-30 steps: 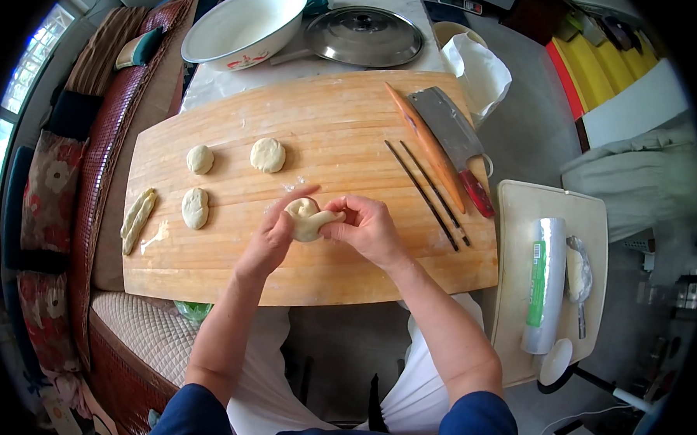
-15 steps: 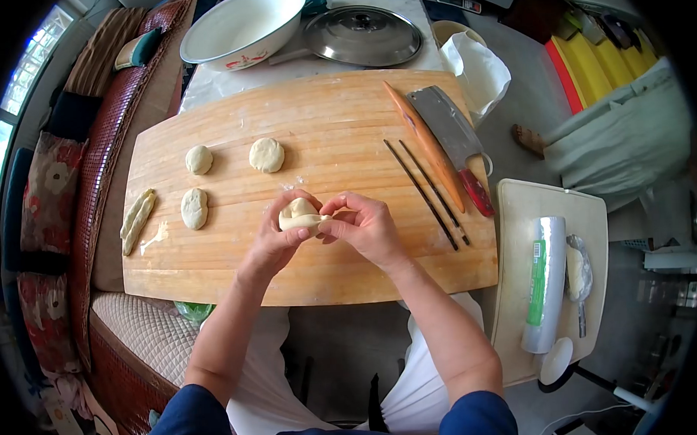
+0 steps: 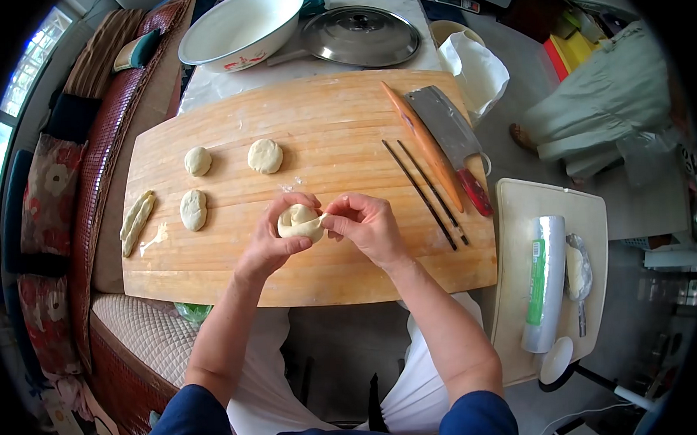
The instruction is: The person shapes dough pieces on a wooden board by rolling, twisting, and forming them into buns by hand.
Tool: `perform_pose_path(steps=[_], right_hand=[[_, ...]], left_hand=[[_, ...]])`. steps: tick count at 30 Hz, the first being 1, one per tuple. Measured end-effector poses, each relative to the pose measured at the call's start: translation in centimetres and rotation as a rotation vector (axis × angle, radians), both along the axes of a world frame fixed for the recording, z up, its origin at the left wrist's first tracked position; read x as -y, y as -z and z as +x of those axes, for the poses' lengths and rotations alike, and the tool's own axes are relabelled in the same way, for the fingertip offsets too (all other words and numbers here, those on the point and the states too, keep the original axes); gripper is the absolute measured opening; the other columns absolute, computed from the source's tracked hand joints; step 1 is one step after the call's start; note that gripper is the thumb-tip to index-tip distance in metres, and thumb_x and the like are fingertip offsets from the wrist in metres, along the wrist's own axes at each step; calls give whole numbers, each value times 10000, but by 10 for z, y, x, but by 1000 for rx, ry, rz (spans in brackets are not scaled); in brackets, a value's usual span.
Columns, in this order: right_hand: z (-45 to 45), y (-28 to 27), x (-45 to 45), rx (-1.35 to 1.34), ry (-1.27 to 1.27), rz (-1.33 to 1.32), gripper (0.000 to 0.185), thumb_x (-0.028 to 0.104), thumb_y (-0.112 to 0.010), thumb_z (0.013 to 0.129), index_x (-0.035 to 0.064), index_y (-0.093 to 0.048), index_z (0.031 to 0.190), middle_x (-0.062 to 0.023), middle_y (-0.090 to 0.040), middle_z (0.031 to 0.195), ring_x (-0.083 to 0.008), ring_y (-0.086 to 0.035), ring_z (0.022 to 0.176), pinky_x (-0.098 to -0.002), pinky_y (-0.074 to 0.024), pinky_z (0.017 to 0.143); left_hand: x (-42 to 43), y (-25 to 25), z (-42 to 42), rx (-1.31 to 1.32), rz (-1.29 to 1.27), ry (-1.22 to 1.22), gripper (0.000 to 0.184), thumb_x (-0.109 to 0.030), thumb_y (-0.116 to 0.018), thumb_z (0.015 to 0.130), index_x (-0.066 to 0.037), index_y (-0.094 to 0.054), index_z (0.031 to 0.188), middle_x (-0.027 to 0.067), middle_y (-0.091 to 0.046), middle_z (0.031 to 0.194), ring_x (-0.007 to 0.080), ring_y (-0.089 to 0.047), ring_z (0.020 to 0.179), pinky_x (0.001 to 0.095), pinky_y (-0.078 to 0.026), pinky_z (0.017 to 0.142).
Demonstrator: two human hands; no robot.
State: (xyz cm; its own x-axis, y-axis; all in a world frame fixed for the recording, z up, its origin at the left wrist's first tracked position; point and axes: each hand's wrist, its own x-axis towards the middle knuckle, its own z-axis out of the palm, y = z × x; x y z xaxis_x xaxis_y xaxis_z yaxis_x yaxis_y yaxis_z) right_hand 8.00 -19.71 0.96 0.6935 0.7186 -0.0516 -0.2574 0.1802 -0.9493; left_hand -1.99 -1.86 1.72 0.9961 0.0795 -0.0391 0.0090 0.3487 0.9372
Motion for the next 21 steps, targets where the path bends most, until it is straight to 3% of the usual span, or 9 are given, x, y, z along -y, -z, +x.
perform_pose_path(steps=[3, 9, 11, 13, 17, 21], right_hand=[[0, -1, -1, -2, -3, -54, 122, 96, -754, 875, 4, -690, 921, -13, -673, 769, -72, -617, 693, -220, -504, 641], [-2, 0, -5, 51, 43, -20, 174, 139, -772, 869, 7, -676, 930, -10, -671, 826, -73, -623, 791, -231, -504, 729], [-2, -3, -5, -3, 48, 32, 220, 160, -784, 861, 8, -665, 968, -11, -672, 875, -83, -623, 844, -239, -504, 786], [2, 4, -4, -54, 19, 42, 340, 182, -796, 852, 16, -632, 1099, -30, -658, 985, -110, -613, 930, -260, -503, 843], [0, 18, -7, -192, -111, 51, 646, 213, -813, 836, 43, -496, 1372, -70, -594, 1229, -165, -572, 1097, -309, -489, 955], [-8, 11, -11, -33, -156, -5, 777, 199, -810, 835, 39, -393, 1471, -95, -533, 1362, -192, -538, 1203, -331, -494, 979]], left_hand=[[-5, 2, -2, -40, -1, 41, 571, -165, -841, 731, -58, -548, 1209, 53, -574, 1134, 183, -574, 1097, 344, -474, 961], [11, 9, -3, -145, -687, 11, 466, -274, -739, 857, -61, -566, 1235, 70, -598, 1188, 217, -589, 1108, 397, -489, 1003], [11, 22, -2, -137, -798, -2, 443, -313, -686, 910, -66, -560, 1255, 95, -604, 1212, 226, -596, 1116, 386, -496, 1005], [11, 23, -1, -136, -877, -10, 451, -398, -581, 986, -65, -549, 1289, 127, -602, 1247, 246, -607, 1113, 384, -512, 997], [12, 22, 3, -140, -895, -82, 499, -472, -464, 1022, -61, -544, 1293, 138, -599, 1259, 261, -613, 1099, 388, -521, 984], [18, 22, 5, -91, -886, -9, 536, -514, -393, 1036, -72, -537, 1303, 108, -608, 1235, 246, -586, 1134, 395, -485, 994]])
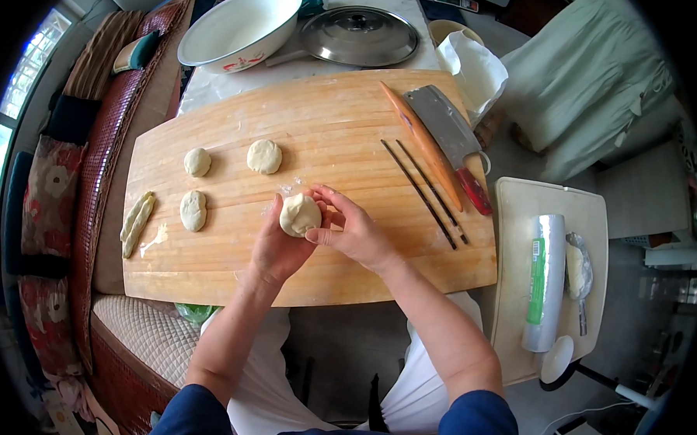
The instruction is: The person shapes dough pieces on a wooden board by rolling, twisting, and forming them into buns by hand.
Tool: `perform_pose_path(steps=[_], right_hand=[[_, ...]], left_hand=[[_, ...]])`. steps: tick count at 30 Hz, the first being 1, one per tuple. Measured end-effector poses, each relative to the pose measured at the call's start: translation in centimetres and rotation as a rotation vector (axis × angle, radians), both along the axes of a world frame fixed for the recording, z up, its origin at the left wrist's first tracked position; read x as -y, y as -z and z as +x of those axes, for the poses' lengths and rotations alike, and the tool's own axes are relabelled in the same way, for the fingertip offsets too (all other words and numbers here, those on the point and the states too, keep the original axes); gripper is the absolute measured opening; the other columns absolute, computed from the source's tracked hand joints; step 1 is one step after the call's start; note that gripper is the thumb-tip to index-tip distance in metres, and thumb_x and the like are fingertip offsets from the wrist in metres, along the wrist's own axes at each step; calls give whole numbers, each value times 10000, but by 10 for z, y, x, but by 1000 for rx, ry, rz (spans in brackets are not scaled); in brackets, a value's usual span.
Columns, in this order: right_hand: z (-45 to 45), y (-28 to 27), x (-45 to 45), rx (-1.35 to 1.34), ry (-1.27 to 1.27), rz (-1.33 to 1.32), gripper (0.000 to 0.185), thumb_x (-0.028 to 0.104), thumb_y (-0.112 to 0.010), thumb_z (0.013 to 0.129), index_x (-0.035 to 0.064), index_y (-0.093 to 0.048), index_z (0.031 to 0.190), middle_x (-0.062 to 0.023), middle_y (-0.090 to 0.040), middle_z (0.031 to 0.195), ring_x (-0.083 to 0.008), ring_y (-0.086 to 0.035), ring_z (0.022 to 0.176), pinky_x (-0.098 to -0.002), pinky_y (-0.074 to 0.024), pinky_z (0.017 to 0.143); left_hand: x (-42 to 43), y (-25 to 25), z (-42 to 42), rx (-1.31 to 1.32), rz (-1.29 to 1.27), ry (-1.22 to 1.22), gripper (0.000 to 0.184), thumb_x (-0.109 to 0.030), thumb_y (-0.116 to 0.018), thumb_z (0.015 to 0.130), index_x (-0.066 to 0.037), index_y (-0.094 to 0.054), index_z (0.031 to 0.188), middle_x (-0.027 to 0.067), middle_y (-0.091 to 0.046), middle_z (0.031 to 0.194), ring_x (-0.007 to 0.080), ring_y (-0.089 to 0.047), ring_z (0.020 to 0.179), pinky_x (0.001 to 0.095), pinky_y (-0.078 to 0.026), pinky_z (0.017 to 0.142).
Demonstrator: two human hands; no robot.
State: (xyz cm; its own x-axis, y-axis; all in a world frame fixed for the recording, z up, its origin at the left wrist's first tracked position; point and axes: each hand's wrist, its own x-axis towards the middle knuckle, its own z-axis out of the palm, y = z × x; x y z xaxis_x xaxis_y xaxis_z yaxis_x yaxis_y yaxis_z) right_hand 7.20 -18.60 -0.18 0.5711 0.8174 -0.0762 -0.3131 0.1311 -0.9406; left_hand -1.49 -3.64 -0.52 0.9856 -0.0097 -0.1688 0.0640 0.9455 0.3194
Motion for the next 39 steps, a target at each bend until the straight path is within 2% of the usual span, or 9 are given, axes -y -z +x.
perform_pose_path(steps=[8, 14, 17, 20, 26, 29, 35, 36, 39], right_hand=[[-3, -4, -3, 106, 60, -147, 571, 98, -734, 891, 9, -495, 1402, -86, -596, 1293, -178, -611, 1123, -332, -552, 915], [-13, -2, -8, -70, 136, 79, 503, -31, -644, 917, -18, -485, 1394, -85, -607, 1249, -165, -634, 1068, -318, -608, 841], [-9, -2, -7, -58, 117, 51, 508, -38, -666, 896, -17, -506, 1378, -92, -626, 1215, -166, -642, 1051, -311, -606, 841], [-4, -2, -3, 32, 156, 0, 511, -30, -705, 866, -25, -533, 1348, -89, -643, 1188, -172, -648, 1043, -305, -601, 839], [-2, 3, -4, 271, 215, -93, 532, -22, -763, 815, -19, -570, 1311, -88, -661, 1164, -165, -646, 1049, -307, -561, 883], [1, 1, 0, 20, 79, 7, 494, 75, -726, 889, 9, -550, 1346, -85, -639, 1217, -154, -614, 1115, -324, -532, 935], [-12, -15, -3, -651, -11, 231, 511, 288, -499, 1043, 68, -371, 1486, -77, -563, 1295, -201, -551, 1209, -446, -522, 986], [-16, -16, -5, -658, 23, 247, 496, 296, -469, 1055, 80, -355, 1487, -86, -568, 1269, -227, -578, 1163, -478, -533, 973], [-15, 2, -7, -539, 89, 220, 493, 354, -452, 1056, 77, -387, 1459, -95, -566, 1264, -227, -594, 1133, -462, -537, 966]], left_hand=[[2, 3, -6, -113, 477, -111, 443, -434, -349, 1074, -92, -550, 1270, 64, -618, 1155, 182, -577, 1100, 345, -482, 931], [-1, 0, -7, -125, 1371, -226, 378, -360, -410, 1070, -67, -603, 1210, 59, -593, 1169, 167, -557, 1108, 329, -459, 944], [-7, -3, 0, 20, 1463, -401, 345, -315, -459, 1053, -48, -644, 1168, 84, -567, 1232, 192, -535, 1165, 337, -444, 977], [-17, -21, -4, 109, 1240, -178, 237, -214, -563, 1012, -48, -674, 1140, 94, -537, 1301, 215, -497, 1239, 369, -446, 1011], [-31, -24, -9, 143, 1144, -29, 184, -95, -668, 935, -45, -674, 1112, 83, -533, 1286, 189, -544, 1173, 342, -515, 955], [-27, -30, -11, 119, 1109, -101, 133, -129, -670, 935, -31, -671, 1025, 89, -511, 1289, 212, -511, 1198, 365, -480, 961], [-17, -24, -10, 136, 1329, -279, 120, -49, -703, 889, -35, -650, 995, 72, -518, 1156, 160, -540, 1049, 295, -504, 824], [-14, -29, -12, 110, 1457, -258, 130, -38, -702, 870, -43, -649, 989, 95, -513, 1179, 238, -530, 1131, 355, -471, 922], [-10, -35, -10, 187, 1703, -293, 193, -27, -719, 831, -55, -655, 1010, 98, -537, 1104, 245, -535, 1088, 356, -465, 909]])
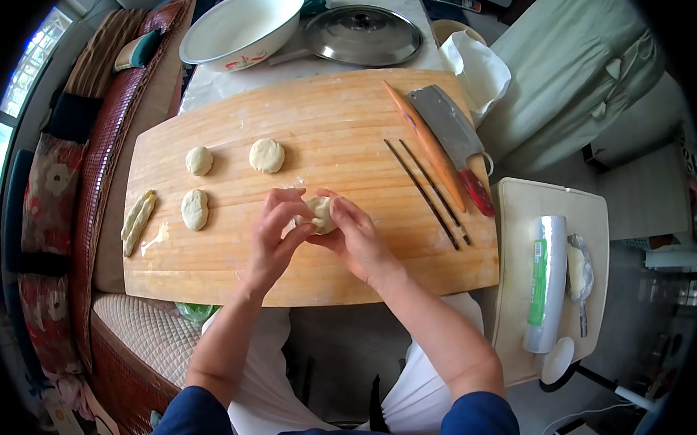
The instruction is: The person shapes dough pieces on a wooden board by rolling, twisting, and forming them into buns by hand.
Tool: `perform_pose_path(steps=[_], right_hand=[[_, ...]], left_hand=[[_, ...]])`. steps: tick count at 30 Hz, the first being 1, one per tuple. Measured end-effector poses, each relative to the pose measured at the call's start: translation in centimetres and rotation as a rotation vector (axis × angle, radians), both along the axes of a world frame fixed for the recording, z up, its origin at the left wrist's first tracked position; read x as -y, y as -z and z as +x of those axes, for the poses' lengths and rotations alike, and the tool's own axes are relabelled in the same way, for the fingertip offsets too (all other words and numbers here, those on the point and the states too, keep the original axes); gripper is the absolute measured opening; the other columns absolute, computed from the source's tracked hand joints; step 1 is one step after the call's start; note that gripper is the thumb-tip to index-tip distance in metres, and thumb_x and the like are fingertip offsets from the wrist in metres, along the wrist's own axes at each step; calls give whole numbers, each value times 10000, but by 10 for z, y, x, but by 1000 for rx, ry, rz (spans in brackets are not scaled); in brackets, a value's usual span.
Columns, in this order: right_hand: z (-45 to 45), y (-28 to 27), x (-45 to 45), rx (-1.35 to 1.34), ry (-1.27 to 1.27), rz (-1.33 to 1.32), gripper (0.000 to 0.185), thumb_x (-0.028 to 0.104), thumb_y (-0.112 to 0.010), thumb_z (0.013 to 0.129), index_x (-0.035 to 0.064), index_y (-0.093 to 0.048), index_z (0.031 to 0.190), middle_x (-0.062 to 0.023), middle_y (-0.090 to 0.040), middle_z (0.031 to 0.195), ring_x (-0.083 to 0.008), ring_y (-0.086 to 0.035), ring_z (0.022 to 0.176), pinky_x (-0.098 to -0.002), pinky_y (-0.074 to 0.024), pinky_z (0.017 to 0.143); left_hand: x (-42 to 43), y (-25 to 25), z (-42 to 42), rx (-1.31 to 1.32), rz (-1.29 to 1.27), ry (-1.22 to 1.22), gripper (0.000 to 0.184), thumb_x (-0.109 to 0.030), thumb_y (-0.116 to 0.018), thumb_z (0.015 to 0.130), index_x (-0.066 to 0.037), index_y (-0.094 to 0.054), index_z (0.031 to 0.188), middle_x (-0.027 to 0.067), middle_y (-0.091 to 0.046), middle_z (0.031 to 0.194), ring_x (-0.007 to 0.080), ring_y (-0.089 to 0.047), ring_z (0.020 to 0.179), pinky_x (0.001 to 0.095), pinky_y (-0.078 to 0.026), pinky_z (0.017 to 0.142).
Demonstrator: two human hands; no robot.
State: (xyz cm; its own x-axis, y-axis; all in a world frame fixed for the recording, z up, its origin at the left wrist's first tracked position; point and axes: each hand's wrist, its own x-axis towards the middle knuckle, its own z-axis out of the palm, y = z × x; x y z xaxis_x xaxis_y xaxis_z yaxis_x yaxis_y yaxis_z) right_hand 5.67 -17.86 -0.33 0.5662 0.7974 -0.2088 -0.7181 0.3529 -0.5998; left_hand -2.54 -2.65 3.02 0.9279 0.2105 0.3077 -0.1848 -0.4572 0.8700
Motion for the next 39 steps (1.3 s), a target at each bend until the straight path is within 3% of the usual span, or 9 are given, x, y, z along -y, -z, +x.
perform_pose_path(steps=[1, 9, 15, 21, 27, 30, 33, 36, 39], right_hand=[[1, 3, 3, 2, 3, -34, 496, 365, -452, 1054, 75, -393, 1451, -97, -565, 1261, -225, -596, 1129, -458, -539, 964], [13, -5, 9, -54, -47, -39, 529, 321, -540, 1026, 61, -384, 1459, -84, -567, 1228, -206, -595, 1125, -431, -557, 925], [12, -5, 7, 256, -40, -188, 567, 111, -636, 921, 39, -411, 1436, -91, -575, 1196, -178, -623, 1056, -369, -612, 823], [7, -8, 1, 551, 187, -393, 498, 122, -623, 937, 12, -436, 1386, -99, -603, 1107, -167, -650, 938, -332, -627, 703], [4, -17, 3, 879, 65, -585, 464, 134, -577, 978, 34, -430, 1406, -80, -604, 1070, -142, -636, 898, -306, -587, 774], [6, -3, 1, 699, -67, -380, 536, 53, -545, 961, 43, -371, 1468, -140, -564, 1239, -187, -656, 948, -318, -603, 777], [7, -7, 3, 312, -190, -129, 625, 6, -506, 960, 79, -274, 1536, -133, -554, 1251, -197, -619, 1058, -344, -593, 855], [9, -12, 6, 226, -249, -66, 671, -12, -490, 963, 85, -204, 1562, -128, -543, 1263, -203, -578, 1134, -365, -582, 907], [8, -10, 5, 367, -261, -133, 637, -12, -476, 977, 73, -222, 1555, -129, -546, 1254, -205, -598, 1097, -360, -584, 906]], left_hand=[[2, -8, 1, -4, 120, 36, 247, -19, -738, 789, -69, -673, 1022, 94, -557, 1046, 249, -548, 1053, 359, -469, 878], [-19, -4, 0, -56, -71, 172, 248, 15, -755, 759, -58, -686, 986, 79, -579, 1040, 222, -581, 1000, 346, -488, 843], [-21, -10, -1, -7, -39, 169, 242, 53, -749, 740, -34, -670, 951, 73, -628, 964, 218, -617, 957, 334, -509, 799], [-7, -14, -3, 35, 39, 165, 256, 56, -765, 703, -37, -675, 923, 67, -644, 940, 234, -613, 913, 349, -491, 796], [-6, -11, 1, 123, 155, 143, 234, 9, -778, 724, -63, -691, 930, 37, -641, 896, 202, -586, 848, 326, -477, 735], [-10, -14, 1, 97, 208, 118, 214, 27, -762, 732, -61, -688, 912, 40, -641, 904, 207, -564, 823, 328, -469, 739], [-10, -13, -1, 8, 76, 112, 205, 26, -759, 739, -57, -688, 912, 40, -636, 897, 188, -544, 784, 315, -463, 701], [-10, -14, -3, -3, -19, 91, 205, 30, -756, 738, -51, -686, 913, 38, -620, 871, 177, -543, 772, 304, -464, 685], [-12, -15, -3, 32, -14, 85, 202, 39, -749, 740, -46, -684, 912, 40, -607, 856, 177, -547, 767, 302, -467, 683]])
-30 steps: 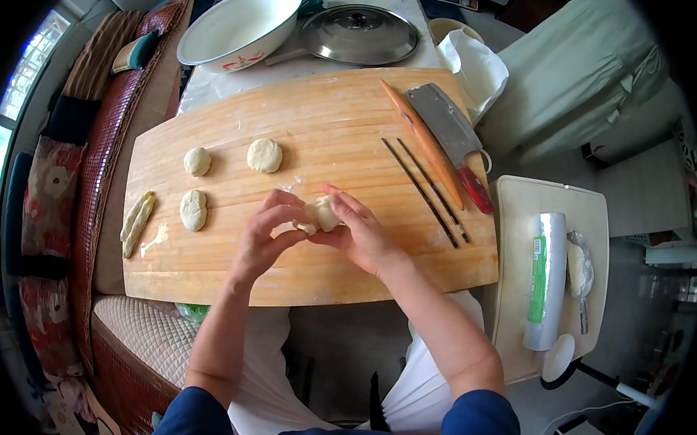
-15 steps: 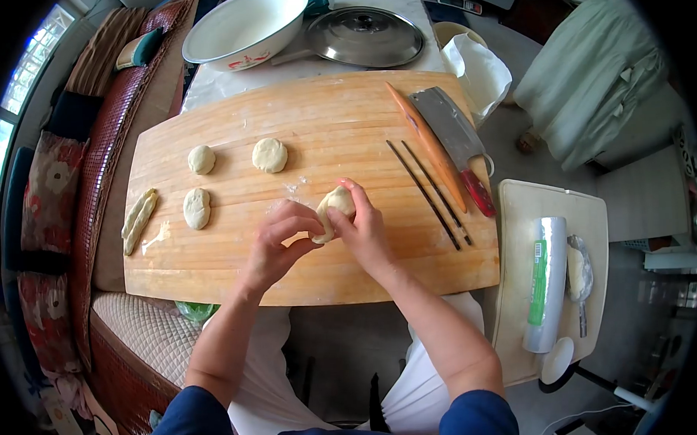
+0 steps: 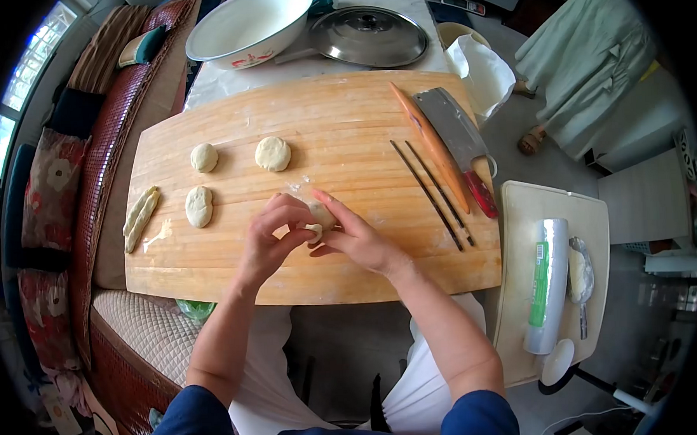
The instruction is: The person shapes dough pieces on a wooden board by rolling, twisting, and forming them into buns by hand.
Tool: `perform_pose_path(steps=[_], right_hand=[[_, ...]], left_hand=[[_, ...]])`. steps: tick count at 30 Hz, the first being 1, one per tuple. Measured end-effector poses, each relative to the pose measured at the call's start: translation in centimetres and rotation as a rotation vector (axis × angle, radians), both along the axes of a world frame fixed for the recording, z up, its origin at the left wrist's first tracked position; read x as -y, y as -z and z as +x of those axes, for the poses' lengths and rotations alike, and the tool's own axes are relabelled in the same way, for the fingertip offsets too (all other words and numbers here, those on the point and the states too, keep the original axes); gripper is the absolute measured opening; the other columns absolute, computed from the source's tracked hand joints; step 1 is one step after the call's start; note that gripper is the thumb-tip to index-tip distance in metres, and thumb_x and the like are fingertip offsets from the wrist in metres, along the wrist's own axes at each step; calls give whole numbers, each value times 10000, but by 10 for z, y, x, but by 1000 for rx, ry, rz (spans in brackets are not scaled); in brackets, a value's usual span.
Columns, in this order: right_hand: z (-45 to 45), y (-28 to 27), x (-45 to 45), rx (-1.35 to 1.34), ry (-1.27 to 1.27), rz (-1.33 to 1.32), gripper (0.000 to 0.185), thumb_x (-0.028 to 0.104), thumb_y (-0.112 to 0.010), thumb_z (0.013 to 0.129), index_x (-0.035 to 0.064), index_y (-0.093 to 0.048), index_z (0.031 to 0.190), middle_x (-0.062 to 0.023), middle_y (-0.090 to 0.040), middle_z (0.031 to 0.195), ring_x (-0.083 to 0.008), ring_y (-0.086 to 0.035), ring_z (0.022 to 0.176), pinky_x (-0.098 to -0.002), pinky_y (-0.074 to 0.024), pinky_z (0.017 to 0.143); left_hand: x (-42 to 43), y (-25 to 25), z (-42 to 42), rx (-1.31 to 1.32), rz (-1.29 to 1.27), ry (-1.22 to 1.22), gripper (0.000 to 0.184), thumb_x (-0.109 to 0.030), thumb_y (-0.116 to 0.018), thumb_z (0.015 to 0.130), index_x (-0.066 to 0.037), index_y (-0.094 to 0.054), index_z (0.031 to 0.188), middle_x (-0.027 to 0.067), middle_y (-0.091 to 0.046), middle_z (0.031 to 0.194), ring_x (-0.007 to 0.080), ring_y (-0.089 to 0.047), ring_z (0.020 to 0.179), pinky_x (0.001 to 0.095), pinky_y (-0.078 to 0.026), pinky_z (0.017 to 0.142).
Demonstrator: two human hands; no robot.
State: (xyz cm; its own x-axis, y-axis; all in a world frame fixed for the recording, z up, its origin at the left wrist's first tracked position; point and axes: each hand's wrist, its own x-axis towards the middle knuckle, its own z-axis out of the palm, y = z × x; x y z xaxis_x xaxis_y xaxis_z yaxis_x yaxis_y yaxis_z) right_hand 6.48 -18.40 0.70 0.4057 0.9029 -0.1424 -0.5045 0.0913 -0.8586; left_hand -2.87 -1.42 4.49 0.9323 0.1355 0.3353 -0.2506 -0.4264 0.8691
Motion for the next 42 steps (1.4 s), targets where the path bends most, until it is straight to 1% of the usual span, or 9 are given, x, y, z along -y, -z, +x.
perform_pose_path(steps=[6, 9, 15, 18, 21, 30, 33, 36, 42], right_hand=[[1, 3, 0, 296, -6, -104, 586, -52, -471, 976, 96, -319, 1522, -103, -551, 1263, -194, -623, 1043, -358, -575, 924], [-7, 9, -7, 237, 5, -108, 569, -57, -471, 970, 80, -342, 1507, -91, -554, 1241, -189, -618, 1045, -343, -581, 907], [-8, 6, -6, 249, 8, -18, 581, -21, -593, 925, 44, -382, 1463, -84, -557, 1231, -170, -615, 1045, -310, -573, 891], [-8, 2, -4, 308, 51, -48, 643, 72, -713, 872, 36, -422, 1444, -115, -575, 1282, -198, -624, 1072, -333, -552, 901], [-13, 0, -8, 480, 152, -158, 591, 92, -741, 867, 15, -476, 1389, -120, -600, 1267, -186, -617, 1094, -323, -543, 900], [-17, -1, -9, 420, 225, -64, 527, 36, -718, 876, 21, -504, 1357, -104, -599, 1275, -176, -598, 1136, -320, -532, 930], [-18, 3, -9, 394, 219, -60, 535, 4, -708, 872, 22, -497, 1364, -90, -589, 1286, -172, -596, 1132, -316, -534, 925], [-18, 2, -10, 294, 200, 15, 541, -20, -693, 871, 23, -489, 1370, -79, -590, 1266, -166, -598, 1115, -313, -538, 924], [-14, -8, -7, 111, 165, 69, 538, -41, -660, 889, 22, -470, 1388, -72, -563, 1259, -157, -577, 1138, -314, -544, 936]], left_hand=[[5, -6, -2, 70, 185, 90, 205, 51, -733, 756, -40, -676, 931, 50, -607, 873, 177, -567, 787, 304, -485, 665], [8, -1, 0, 22, 69, 25, 210, 63, -712, 770, -41, -673, 948, 59, -607, 887, 184, -579, 814, 299, -493, 665], [9, -6, -2, -53, -21, -105, 202, 55, -652, 826, -33, -666, 1007, 63, -602, 941, 180, -591, 879, 289, -503, 679], [6, 2, -4, -72, -40, -96, 168, 30, -638, 865, -24, -663, 1022, 48, -599, 964, 154, -580, 881, 284, -504, 695], [6, 11, -4, -174, -253, -137, 106, -29, -637, 912, -25, -647, 1018, 25, -601, 944, 119, -569, 854, 269, -492, 698], [1, 12, -5, -322, -900, -160, 113, -129, -646, 945, -65, -607, 1030, -25, -597, 891, 54, -539, 783, 218, -434, 670], [0, 5, -2, -208, -666, -152, 142, -160, -662, 950, -54, -631, 1040, -23, -620, 875, 59, -555, 783, 233, -459, 667], [-11, 11, -5, -278, -708, -44, 127, -144, -674, 941, -52, -645, 1024, -18, -634, 876, 60, -576, 801, 233, -471, 684], [-12, 2, -4, -288, -683, -81, 67, -75, -698, 906, -41, -641, 916, -18, -604, 853, 72, -570, 804, 230, -462, 696]])
